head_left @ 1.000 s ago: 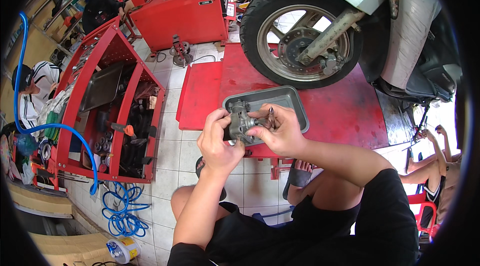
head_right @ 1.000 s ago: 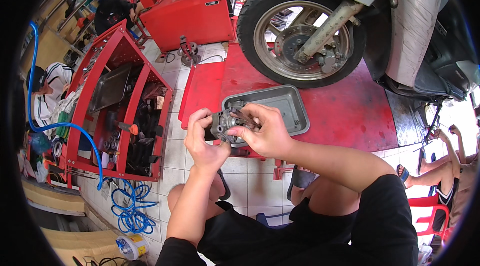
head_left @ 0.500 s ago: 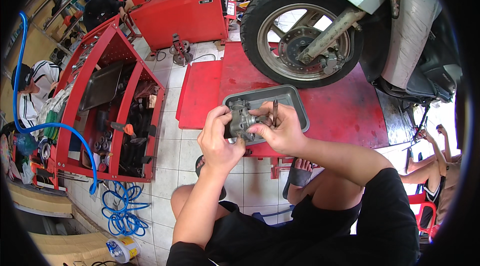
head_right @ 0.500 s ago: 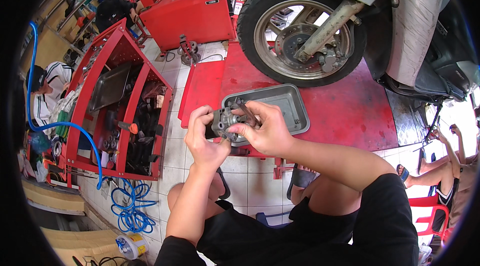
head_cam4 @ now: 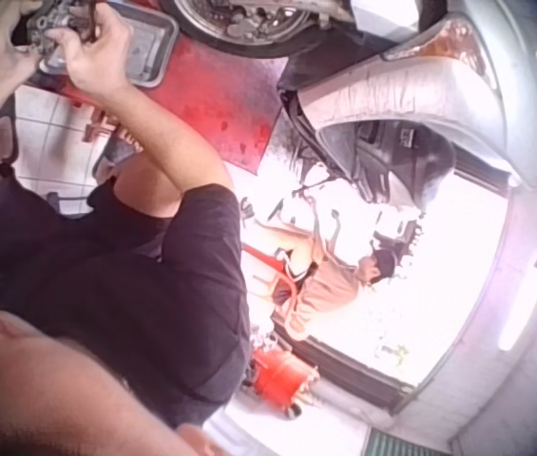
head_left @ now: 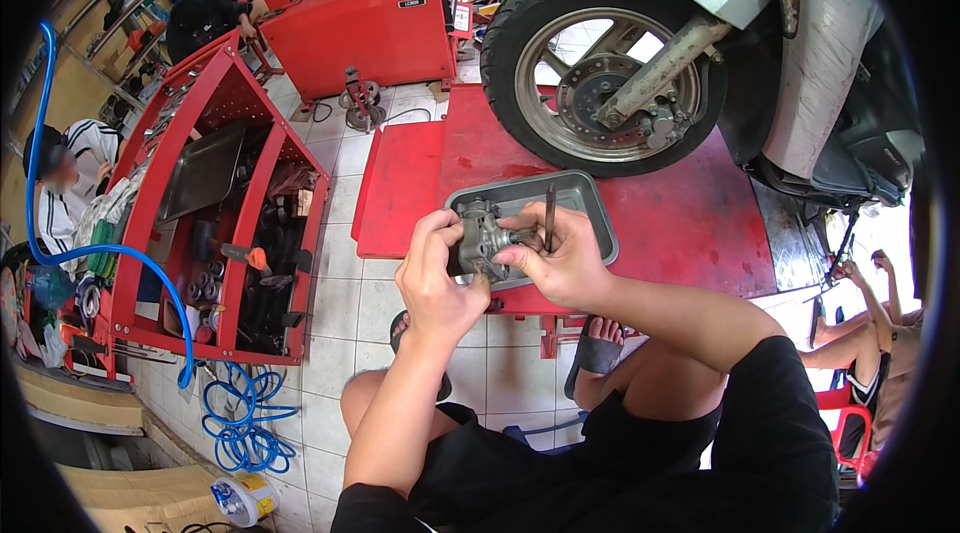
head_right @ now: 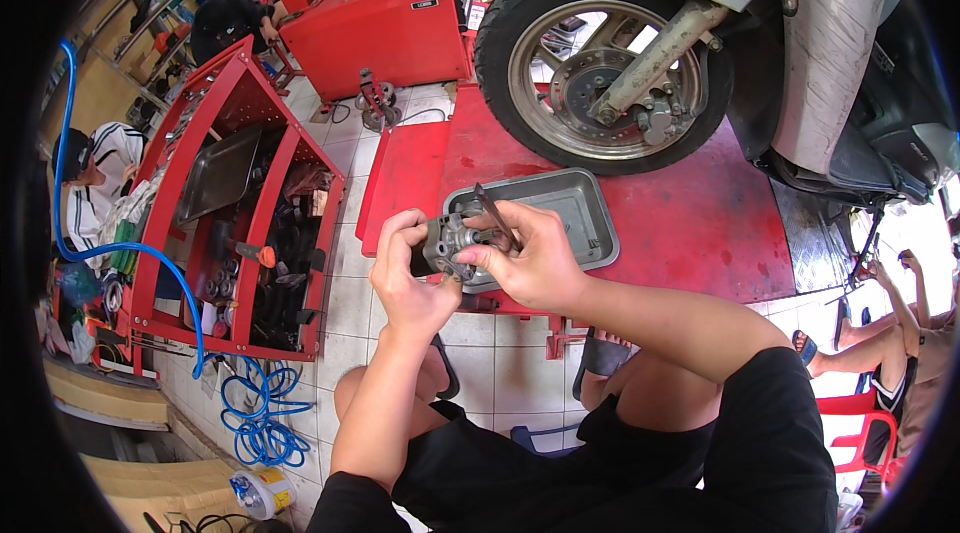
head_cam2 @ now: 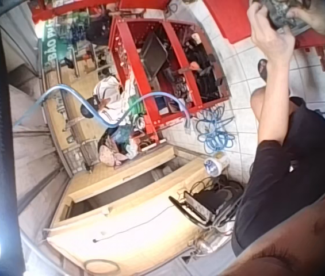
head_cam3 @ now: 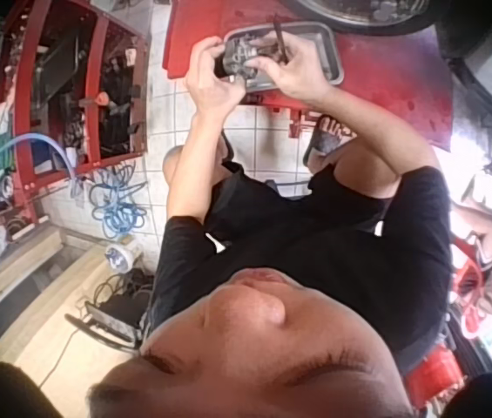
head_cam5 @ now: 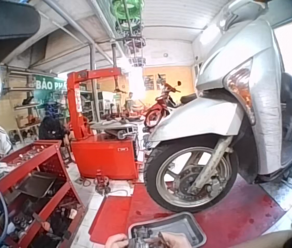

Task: The person sits in a workshop and uses a screwdriver to disassemble a cylindrical metal scooter part, removing screws and internal components into a metal tray. They then pick up a second similar part and begin to disassemble it in the same manner.

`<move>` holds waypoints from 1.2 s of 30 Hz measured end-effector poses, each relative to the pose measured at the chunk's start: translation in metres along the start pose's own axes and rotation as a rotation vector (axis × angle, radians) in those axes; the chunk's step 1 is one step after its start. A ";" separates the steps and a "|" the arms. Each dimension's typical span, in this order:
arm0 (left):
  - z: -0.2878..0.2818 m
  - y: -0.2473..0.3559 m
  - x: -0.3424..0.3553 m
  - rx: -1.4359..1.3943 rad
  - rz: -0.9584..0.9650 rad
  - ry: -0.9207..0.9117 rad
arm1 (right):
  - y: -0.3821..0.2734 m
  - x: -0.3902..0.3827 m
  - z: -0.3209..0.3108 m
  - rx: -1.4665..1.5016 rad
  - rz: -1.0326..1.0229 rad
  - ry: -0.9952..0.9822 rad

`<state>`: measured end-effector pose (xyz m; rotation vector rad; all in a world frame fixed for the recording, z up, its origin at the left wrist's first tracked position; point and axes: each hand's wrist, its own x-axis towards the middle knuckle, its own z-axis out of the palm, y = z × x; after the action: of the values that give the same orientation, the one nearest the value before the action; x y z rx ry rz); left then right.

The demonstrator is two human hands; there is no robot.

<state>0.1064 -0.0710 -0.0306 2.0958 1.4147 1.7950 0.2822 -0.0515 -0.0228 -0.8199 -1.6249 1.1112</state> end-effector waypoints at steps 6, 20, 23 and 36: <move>0.000 0.000 0.001 0.016 -0.001 -0.006 | 0.000 0.000 0.000 -0.010 0.000 -0.003; 0.001 -0.001 0.002 0.006 -0.036 -0.010 | 0.004 0.001 0.003 0.086 0.108 0.031; 0.006 0.001 0.006 -0.007 -0.075 0.008 | 0.002 0.008 0.002 -0.082 0.061 0.054; 0.070 -0.043 -0.040 -0.555 -1.065 0.040 | 0.026 0.023 -0.018 -0.673 -0.133 -0.164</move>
<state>0.1405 -0.0366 -0.1078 0.7646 1.3792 1.4652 0.2922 -0.0164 -0.0374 -1.0393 -2.2012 0.5361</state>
